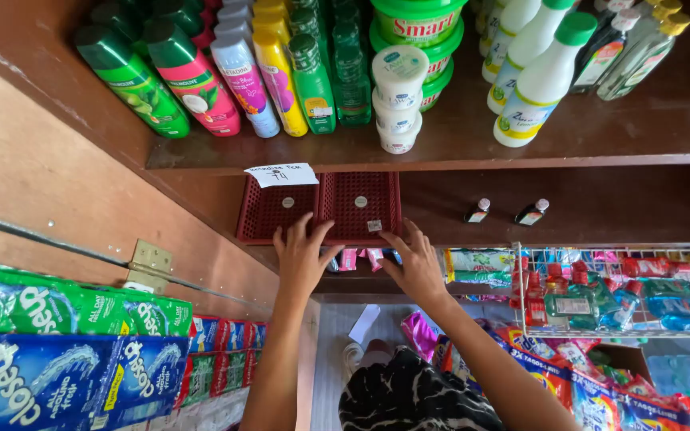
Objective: Organizing and arranging toiletries and cleaning supplies on store shelves.
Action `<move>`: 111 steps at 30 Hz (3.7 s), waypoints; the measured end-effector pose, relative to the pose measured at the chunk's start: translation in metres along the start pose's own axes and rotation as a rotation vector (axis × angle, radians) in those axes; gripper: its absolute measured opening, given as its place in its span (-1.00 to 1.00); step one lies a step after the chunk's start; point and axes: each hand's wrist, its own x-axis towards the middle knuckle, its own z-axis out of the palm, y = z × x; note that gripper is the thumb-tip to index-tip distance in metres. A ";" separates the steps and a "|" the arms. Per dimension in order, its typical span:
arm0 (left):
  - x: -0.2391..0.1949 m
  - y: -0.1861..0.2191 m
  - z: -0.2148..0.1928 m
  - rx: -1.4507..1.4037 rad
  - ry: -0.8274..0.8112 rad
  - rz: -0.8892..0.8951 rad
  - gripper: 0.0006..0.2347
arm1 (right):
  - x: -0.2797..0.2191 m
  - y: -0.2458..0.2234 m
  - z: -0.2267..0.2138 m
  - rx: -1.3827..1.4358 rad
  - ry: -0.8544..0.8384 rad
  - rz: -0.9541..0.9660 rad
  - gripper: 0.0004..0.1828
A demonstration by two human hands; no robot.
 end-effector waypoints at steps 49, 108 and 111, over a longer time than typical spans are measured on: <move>-0.040 0.181 -0.048 -0.841 -0.340 0.153 -0.86 | -0.183 -0.036 -0.162 0.271 0.190 0.465 -0.86; 0.151 0.359 -0.033 -0.600 0.513 0.047 -0.58 | 0.100 0.037 -0.340 0.198 0.190 -0.158 -0.43; 0.155 0.353 -0.020 -0.522 0.546 0.039 -0.61 | 0.105 0.026 -0.359 0.125 0.196 -0.212 -0.43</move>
